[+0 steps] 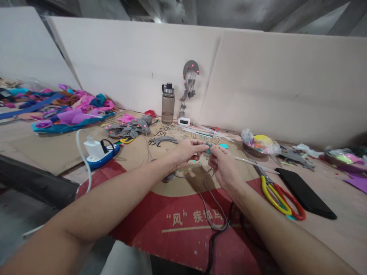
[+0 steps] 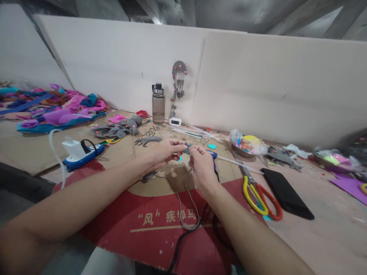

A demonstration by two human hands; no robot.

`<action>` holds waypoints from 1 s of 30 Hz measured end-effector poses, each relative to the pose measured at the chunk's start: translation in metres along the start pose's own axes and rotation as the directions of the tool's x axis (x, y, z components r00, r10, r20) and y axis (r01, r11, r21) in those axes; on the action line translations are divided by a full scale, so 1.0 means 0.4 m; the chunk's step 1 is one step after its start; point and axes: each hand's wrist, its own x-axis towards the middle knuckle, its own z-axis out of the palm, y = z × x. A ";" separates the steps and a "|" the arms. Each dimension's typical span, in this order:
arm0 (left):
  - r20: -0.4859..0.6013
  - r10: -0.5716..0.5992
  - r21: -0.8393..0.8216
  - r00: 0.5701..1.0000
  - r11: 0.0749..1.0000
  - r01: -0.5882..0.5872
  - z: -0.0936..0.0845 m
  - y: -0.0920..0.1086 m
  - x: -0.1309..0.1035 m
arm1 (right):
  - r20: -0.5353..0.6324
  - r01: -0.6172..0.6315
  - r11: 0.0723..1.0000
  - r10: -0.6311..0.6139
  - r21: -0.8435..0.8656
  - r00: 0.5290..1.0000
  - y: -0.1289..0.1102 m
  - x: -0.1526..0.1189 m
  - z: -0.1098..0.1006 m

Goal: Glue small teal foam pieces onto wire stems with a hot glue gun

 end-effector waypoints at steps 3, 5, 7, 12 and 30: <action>-0.017 0.005 0.006 1.000 1.000 -0.005 0.003 0.001 -0.003 | 0.003 0.008 1.000 -0.008 0.004 1.000 0.002 0.000 0.001; -0.029 0.012 0.002 0.999 1.000 -0.012 0.006 0.005 -0.005 | 0.006 0.006 1.000 -0.006 0.003 1.000 0.002 -0.002 0.004; -0.050 0.024 0.001 0.998 1.000 -0.024 0.009 0.010 -0.007 | 0.006 0.003 1.000 -0.003 0.005 1.000 0.001 -0.005 0.007; -0.090 0.027 0.022 0.996 0.999 -0.025 0.013 0.016 -0.007 | 0.034 0.013 1.000 -0.013 0.011 0.999 0.001 -0.011 0.012; -0.243 0.089 0.006 0.966 0.996 -0.090 -0.060 0.052 0.016 | 0.054 0.052 -0.015 -0.254 -0.999 0.966 -0.097 0.122 -0.200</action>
